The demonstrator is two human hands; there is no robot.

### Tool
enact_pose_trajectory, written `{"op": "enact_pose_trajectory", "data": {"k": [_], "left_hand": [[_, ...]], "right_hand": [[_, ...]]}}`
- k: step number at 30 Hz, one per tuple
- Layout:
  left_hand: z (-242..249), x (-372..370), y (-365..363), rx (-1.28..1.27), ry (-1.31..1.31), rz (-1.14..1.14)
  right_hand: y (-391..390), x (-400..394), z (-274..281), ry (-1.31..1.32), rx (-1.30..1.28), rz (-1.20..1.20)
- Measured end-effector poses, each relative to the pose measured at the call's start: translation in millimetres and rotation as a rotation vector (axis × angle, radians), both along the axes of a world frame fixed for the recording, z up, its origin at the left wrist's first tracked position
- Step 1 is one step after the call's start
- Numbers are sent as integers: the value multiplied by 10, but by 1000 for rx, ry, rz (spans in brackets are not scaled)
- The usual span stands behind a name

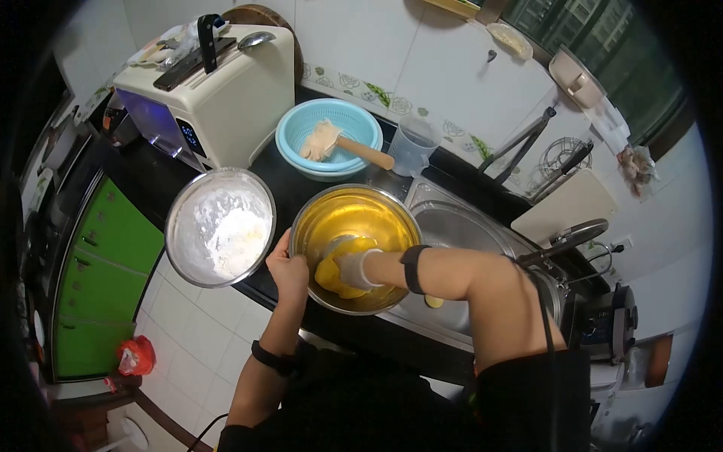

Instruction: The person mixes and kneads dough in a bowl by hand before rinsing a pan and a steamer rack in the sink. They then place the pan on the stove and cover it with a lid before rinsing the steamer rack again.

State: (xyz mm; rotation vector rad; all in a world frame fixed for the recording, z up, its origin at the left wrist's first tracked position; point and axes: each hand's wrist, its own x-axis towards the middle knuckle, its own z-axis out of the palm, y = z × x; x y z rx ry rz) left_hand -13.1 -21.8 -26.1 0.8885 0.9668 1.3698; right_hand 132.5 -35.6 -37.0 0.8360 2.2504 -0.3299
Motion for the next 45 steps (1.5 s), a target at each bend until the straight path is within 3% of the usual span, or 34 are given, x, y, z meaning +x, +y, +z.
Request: {"op": "enact_pose_trajectory", "data": {"k": [5,7,8,10,14,16,17,23,24,26,27,28,30,31,33,34,36,39,42,43,45], "left_hand": [[-63,6,9,-7,17,35],[-78,-11,6,-4,35,46],[-89,-22,6,-5,31,59],[-150,3,27,44,48,71],[-176,-6,30,102,99,105],[-176,4,29,119,86,100],[-177,6,32,121,86,100],[-240,40,26,75,115,162],[-277,59,41,83,101,174],[-174,0,15,72,146,128],[-175,-5,18,72,144,131],[-180,-3,14,54,146,143],[-212,22,24,41,147,140],[-265,39,40,49,140,150],[-278,44,46,50,128,141],[-263,34,44,51,125,135],[-221,24,18,4,140,137],[5,-31,-30,-41,136,99],[-112,5,5,-36,155,114],[-172,28,10,-15,165,146],[-169,17,1,10,78,109]], "right_hand": [[136,-109,339,-94,-190,-72],[137,71,346,182,-408,-346],[99,124,456,176,-408,-335],[33,280,699,422,-223,-407],[288,529,649,260,-38,-456],[453,497,580,81,-93,-783],[449,403,592,71,-373,-1191],[376,-56,295,289,-228,-1325],[423,-102,305,277,-227,-1302],[413,-201,409,369,39,-795],[379,-242,466,391,83,-712],[308,-235,563,390,84,-714],[133,-103,707,619,94,-424],[52,-10,663,617,100,-433],[-109,150,517,614,130,-58],[-177,116,492,611,133,-64],[-265,-62,427,241,220,24],[-164,-150,172,227,281,36],[-28,-159,-84,156,385,31],[28,-227,-36,102,282,-112],[187,-216,7,102,117,-167]]}}
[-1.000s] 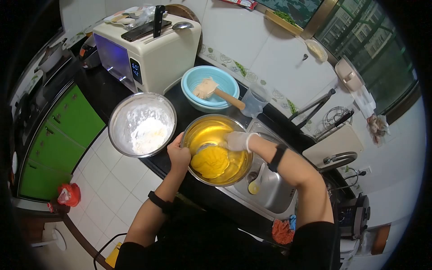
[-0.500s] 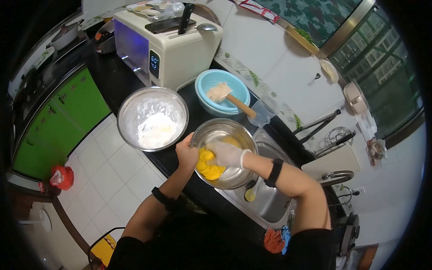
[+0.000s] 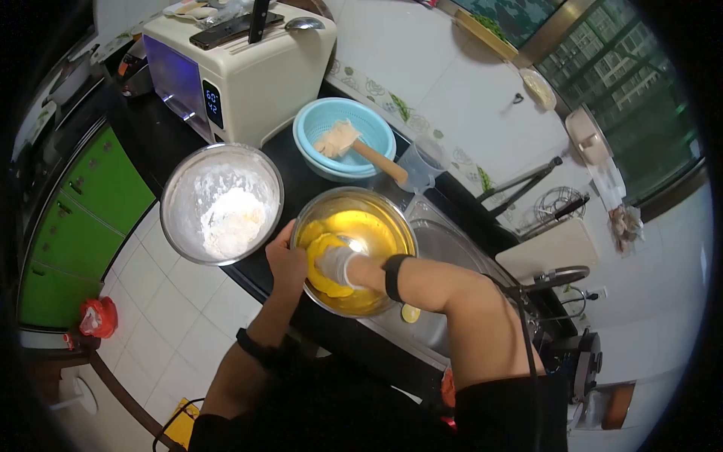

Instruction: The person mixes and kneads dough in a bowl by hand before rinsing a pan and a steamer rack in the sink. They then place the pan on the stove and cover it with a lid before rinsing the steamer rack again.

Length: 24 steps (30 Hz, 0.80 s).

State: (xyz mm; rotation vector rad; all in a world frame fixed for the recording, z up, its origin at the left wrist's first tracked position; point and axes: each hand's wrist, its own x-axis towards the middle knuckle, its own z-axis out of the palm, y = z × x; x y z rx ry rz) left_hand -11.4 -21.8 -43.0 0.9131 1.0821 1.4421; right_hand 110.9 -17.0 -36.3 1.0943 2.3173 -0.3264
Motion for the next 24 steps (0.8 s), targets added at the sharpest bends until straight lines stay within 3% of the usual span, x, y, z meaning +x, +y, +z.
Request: {"op": "enact_pose_trajectory", "data": {"k": [1,4,6,8,9,11,13,15,16,21,24], "left_hand": [[67,-18,-12,5,-86,-41],[58,-40,-12,93,-32,-55],[44,-59,-8,89,101,-48],[86,-45,-14,50,26,-69],[104,-41,-24,-12,-56,-79],[165,-59,-39,-46,-50,-119],[201,-44,-59,-44,-34,-119],[233,-35,-64,-81,-54,-122],[244,-34,-73,-97,-45,-126],[303,-36,-121,-121,1,-152],[462,-18,-335,-46,120,-85]], "right_hand": [[37,13,40,22,-150,-35],[-38,33,457,119,-252,-175],[-259,284,610,421,-241,-300],[-560,540,656,686,-6,-323],[-683,609,654,699,13,-332],[-881,674,672,647,174,-710],[-957,582,626,551,324,-760],[-952,522,483,840,655,-927],[-927,503,443,814,746,-1036],[-979,518,408,990,865,-948],[-1078,599,373,968,773,-853]]}}
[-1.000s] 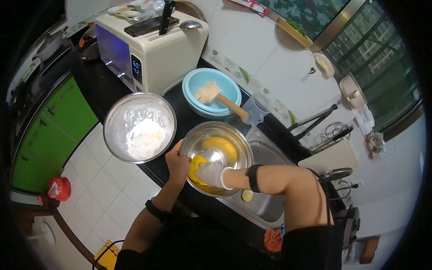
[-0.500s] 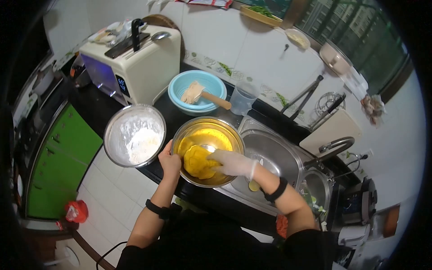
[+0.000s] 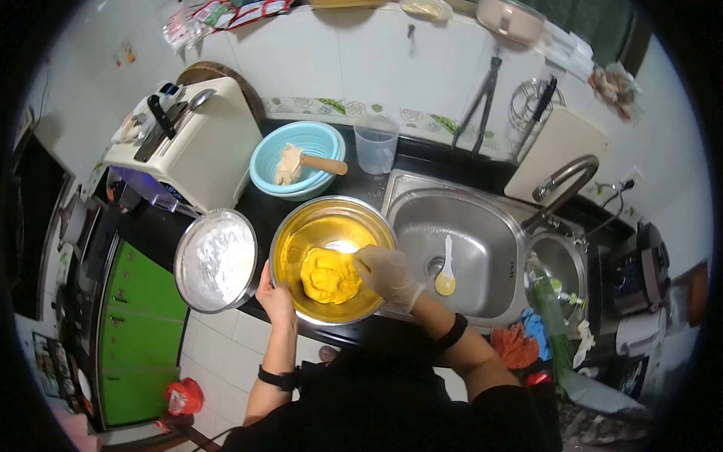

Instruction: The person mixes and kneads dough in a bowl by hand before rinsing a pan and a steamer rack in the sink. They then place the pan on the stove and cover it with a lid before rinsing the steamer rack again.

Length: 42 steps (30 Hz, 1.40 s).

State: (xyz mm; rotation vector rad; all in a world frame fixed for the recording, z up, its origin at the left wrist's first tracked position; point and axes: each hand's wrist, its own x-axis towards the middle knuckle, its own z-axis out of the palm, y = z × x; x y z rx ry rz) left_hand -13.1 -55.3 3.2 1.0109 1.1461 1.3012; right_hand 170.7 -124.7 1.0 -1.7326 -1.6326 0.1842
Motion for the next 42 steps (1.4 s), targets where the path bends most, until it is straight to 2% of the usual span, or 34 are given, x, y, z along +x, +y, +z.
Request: {"op": "enact_pose_trajectory", "data": {"k": [2,3,5,6,8,9,11,12,14,17,19,20,21,23,25,27,29,30,32,33,35,36,41,42], "left_hand": [[-60,-21,-105,33,19,-38],[-87,-49,-135,64,18,-57],[-137,-90,-129,75,59,-111],[-172,-108,-106,108,97,-117],[-187,-173,-22,187,196,-185],[-173,-186,28,190,198,-193],[-82,-182,109,223,399,-250],[-24,-176,139,131,399,-304],[-70,-157,232,135,350,-331],[-211,-177,382,114,350,-331],[-185,-159,439,-110,264,-241],[-136,-107,441,-135,217,-150],[-140,-98,479,-136,218,-146],[-172,-95,529,-307,44,-221],[-143,-37,463,-291,59,-227],[-148,42,330,-95,53,-125],[-55,127,189,-26,54,-108],[-12,148,116,58,36,-144],[37,185,32,143,-12,-188],[15,181,29,140,-17,-195],[-66,150,49,124,81,-186],[-99,125,83,112,92,-179],[-108,46,136,109,76,-113],[-144,48,174,84,26,-86]], "right_hand": [[-88,3,49,-195,-167,52],[-122,7,6,-177,-165,27],[-177,21,-81,-171,18,54],[-198,21,-102,-163,20,33],[-225,27,-129,-261,198,98],[-212,51,-162,-259,199,90],[-150,117,-210,-330,303,175],[-136,149,-213,-328,306,176],[-86,203,-165,-140,54,184],[-16,202,-33,-84,-1,190],[37,214,36,-76,-58,215],[59,228,54,-70,-127,241],[92,268,60,-69,-127,244],[180,379,51,-220,-219,334],[300,471,35,-263,-274,329],[346,475,25,-304,-335,319],[462,350,78,-292,-817,228],[495,279,78,-293,-824,224],[558,144,40,232,-1198,29],[561,90,-42,233,-1200,20],[518,-35,-173,968,-954,87],[495,-48,-220,962,-959,79],[446,-259,-55,26,-597,217],[372,-259,-230,-144,-180,371]]}}
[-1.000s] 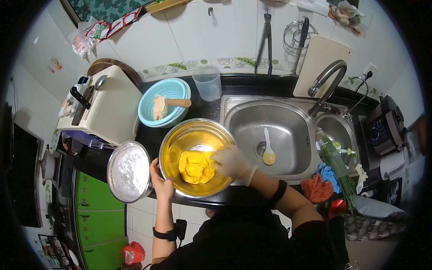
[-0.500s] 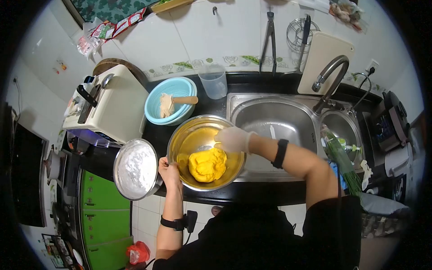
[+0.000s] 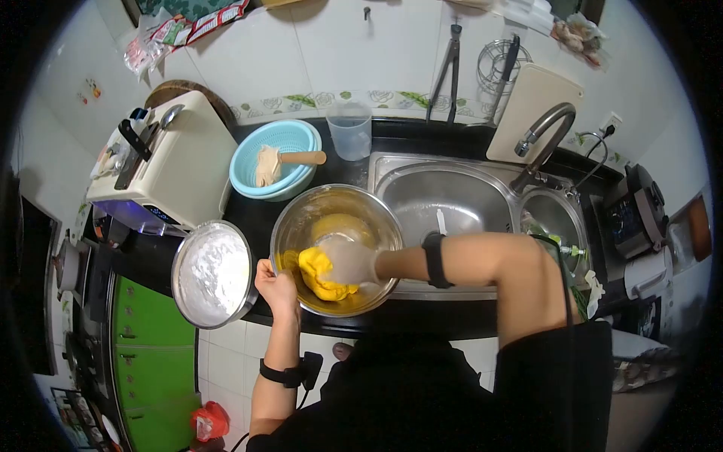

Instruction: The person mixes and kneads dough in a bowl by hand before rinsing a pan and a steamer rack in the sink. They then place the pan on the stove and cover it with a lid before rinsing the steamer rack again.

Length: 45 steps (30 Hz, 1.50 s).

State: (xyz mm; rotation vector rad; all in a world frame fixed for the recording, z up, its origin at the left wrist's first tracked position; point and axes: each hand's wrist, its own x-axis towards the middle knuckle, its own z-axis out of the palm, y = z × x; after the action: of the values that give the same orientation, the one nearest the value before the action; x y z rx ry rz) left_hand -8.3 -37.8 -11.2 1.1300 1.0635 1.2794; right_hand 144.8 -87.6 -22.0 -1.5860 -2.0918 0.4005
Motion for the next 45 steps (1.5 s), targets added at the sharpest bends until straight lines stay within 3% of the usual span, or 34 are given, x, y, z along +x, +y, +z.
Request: {"op": "enact_pose_trajectory", "data": {"k": [1,3,4,7,10,15,17,18,22,24,25,27,28,34,38,40,43,45], "left_hand": [[-25,-16,19,-11,1,6],[-67,-31,61,-80,-18,10],[-71,-34,72,-86,-19,10],[-54,-79,87,-320,-100,95],[-239,-141,159,-244,-98,78],[-197,-105,128,-205,-165,57],[-149,-141,124,-180,-92,51],[-149,-140,128,-172,-70,60],[-199,-110,134,-142,-108,87],[-229,-118,131,-109,-93,82],[-238,-117,134,-113,-101,91],[-259,-126,143,-78,-59,91],[-245,-138,138,-24,7,103],[-364,-121,171,-82,-123,71],[-381,-152,183,-64,-107,20],[-380,-136,195,-58,-66,31],[-343,-131,194,-58,-156,25],[-332,-126,208,-120,-139,-3]], "right_hand": [[-23,-32,61,1,-11,6],[-78,-94,277,-248,-226,281],[-49,-102,226,-269,-180,340],[125,-313,24,-410,-366,333],[340,-512,-158,-564,-437,356],[485,-388,-4,-488,-596,256],[645,-240,1,-289,-1046,321],[709,-126,-108,-331,-1005,437],[892,80,171,-442,-866,482],[1060,-71,242,-526,-964,190],[1123,-149,217,-537,-966,196],[1216,-323,115,-306,-1109,25],[1418,-204,-511,-217,-1005,300],[890,-567,267,-439,-774,358],[499,-294,829,-424,-603,402],[408,-70,962,-589,-393,811],[169,66,530,-657,-527,707],[154,185,65,-597,-423,736]]}}
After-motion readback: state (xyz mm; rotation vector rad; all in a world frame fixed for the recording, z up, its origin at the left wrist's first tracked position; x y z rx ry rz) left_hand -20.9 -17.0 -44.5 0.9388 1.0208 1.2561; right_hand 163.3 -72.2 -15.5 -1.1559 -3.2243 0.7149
